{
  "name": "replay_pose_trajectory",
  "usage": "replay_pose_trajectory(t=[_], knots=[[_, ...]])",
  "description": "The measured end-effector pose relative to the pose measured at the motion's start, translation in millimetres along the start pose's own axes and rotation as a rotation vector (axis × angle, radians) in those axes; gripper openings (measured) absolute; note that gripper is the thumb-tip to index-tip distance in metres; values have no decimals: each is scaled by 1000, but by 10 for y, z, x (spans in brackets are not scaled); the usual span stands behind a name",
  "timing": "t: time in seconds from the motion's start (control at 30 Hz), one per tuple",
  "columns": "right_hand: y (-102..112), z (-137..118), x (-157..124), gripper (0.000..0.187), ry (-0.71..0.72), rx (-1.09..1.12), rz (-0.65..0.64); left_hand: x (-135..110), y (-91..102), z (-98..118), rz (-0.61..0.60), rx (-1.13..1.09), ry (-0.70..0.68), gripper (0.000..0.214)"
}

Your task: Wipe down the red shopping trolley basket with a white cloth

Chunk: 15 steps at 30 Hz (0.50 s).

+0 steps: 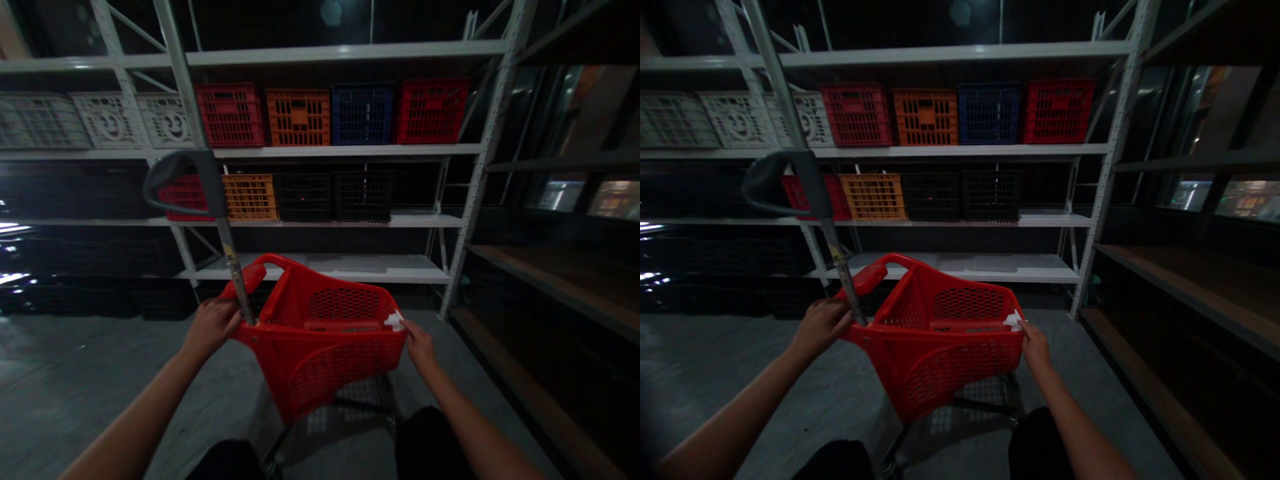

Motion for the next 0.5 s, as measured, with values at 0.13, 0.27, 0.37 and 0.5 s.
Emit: replay_pose_trajectory(t=[0.13,0.27,0.37,0.5], knots=[[199,-821,-185,41,162,164,20,-161,190,130,396,-205,90,38],[278,-1720,-542,32,185,340,-213,-676,81,836,492,-486,120,51],[316,-2175,-739,30,234,426,-436,-1115,-328,1457,104,-717,75,74],[402,-2384,-761,34,269,478,-573,-1461,-715,1804,-313,-939,188,51]])
Point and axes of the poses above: each hand's wrist, its own x-axis towards the middle knuckle, its own y-axis out of the back of the hand, z = x × y, the point moved 3 cm from there along x, towards the middle knuckle, and after that the axes turned 9 degrees about -x, right-handed, at the moved point
